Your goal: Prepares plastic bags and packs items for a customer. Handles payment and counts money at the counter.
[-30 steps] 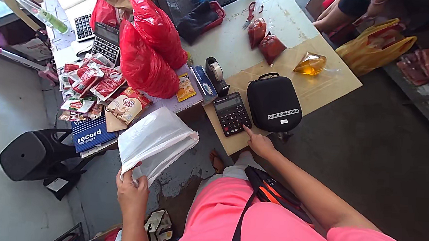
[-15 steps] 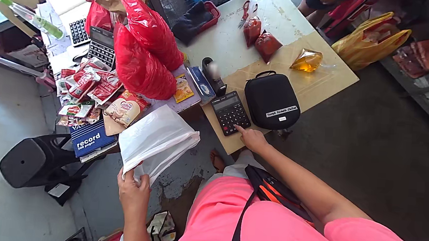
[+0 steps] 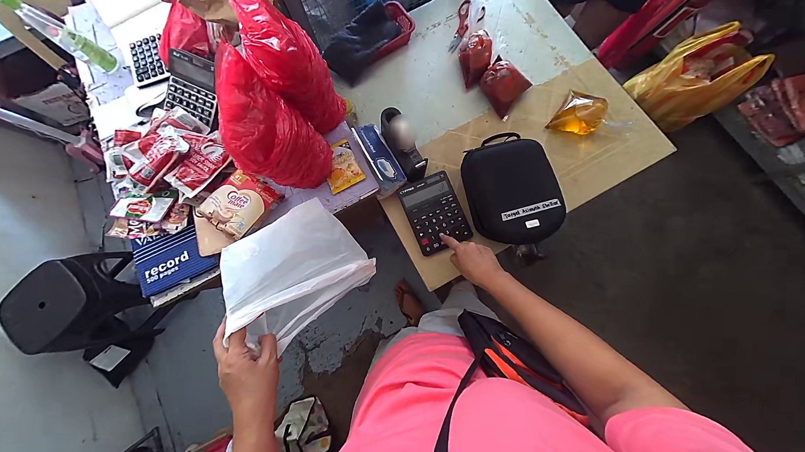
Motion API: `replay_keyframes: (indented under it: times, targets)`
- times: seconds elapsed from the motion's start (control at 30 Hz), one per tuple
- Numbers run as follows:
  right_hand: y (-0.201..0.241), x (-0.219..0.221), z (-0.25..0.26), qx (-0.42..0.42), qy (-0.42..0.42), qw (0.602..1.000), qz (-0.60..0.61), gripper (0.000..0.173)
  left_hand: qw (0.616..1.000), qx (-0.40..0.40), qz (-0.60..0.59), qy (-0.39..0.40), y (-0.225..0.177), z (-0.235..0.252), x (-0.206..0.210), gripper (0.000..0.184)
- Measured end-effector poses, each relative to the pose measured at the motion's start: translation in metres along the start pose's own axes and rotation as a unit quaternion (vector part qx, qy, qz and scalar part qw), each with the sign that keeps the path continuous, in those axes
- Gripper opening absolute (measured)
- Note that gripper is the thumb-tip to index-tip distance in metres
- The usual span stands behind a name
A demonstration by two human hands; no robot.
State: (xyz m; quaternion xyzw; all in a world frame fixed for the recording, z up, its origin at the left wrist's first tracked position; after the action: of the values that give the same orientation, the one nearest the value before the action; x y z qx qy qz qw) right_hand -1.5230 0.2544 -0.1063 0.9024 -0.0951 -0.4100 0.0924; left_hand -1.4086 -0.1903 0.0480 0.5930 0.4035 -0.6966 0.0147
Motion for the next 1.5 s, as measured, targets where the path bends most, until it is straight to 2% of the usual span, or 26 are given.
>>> replay_keyframes:
  times: [0.1,0.23,0.47,0.73,0.9,1.03,1.13,1.2,1.27,1.37,1.43,1.5]
  targets:
    - [-0.019,-0.009,-0.004,0.032,-0.049,0.998,0.017,0.051,1.0,0.004,-0.004,-0.011,-0.001,0.002,-0.004,0.04]
    - [-0.035,-0.004,-0.005,0.049,-0.025,0.998,0.003,0.053,1.0,0.01,-0.006,-0.009,-0.003,0.004,-0.003,0.039]
    - [0.0,-0.012,-0.004,-0.013,-0.043,0.999,0.013,0.051,0.999,0.026,-0.011,-0.026,-0.008,0.007,-0.005,0.039]
    - [0.01,-0.003,0.005,-0.022,-0.018,1.0,0.001,0.052,0.998,0.041,-0.009,-0.039,-0.009,0.006,-0.011,0.036]
    - [0.005,-0.001,0.007,-0.013,0.003,1.0,0.008,0.055,0.99,0.097,-0.044,-0.097,-0.024,0.004,-0.022,0.018]
    - [-0.017,-0.014,0.0,0.026,-0.052,0.997,0.041,0.046,0.976,0.166,-0.069,-0.125,-0.047,0.002,-0.032,0.028]
    - [-0.038,-0.009,0.0,0.052,-0.021,0.998,0.032,0.05,0.972,0.188,-0.05,-0.131,-0.057,0.002,-0.031,0.03]
    - [-0.036,-0.015,-0.002,0.034,-0.017,0.999,0.033,0.048,0.974,0.19,-0.039,-0.116,-0.066,0.002,-0.026,0.035]
    - [-0.017,-0.037,-0.008,-0.023,-0.083,0.995,0.058,0.04,0.977,0.191,-0.022,-0.088,-0.079,0.0,-0.018,0.044]
    - [0.029,-0.065,-0.021,-0.151,-0.184,0.967,0.094,0.033,0.977,0.207,-0.006,-0.052,-0.099,-0.007,0.0,0.053]
    - [0.049,-0.069,-0.027,-0.184,-0.169,0.964,0.091,0.036,0.974,0.224,-0.001,-0.041,-0.115,-0.009,0.009,0.055]
    - [0.045,-0.058,-0.024,-0.147,-0.088,0.983,0.064,0.041,0.974,0.225,-0.005,-0.037,-0.125,-0.01,0.013,0.056]
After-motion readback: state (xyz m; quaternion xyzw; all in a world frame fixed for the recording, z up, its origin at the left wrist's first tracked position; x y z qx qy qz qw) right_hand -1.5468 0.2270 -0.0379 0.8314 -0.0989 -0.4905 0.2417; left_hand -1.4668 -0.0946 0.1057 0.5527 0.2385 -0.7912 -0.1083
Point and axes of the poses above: each hand's wrist, its own z-axis towards the middle knuckle, its own x-axis out of the palm, y = z × x, the point moved 10 cm from there along z, towards the middle knuckle, and after that the axes turned 5 degrees about -y, right-handed, at the moved point
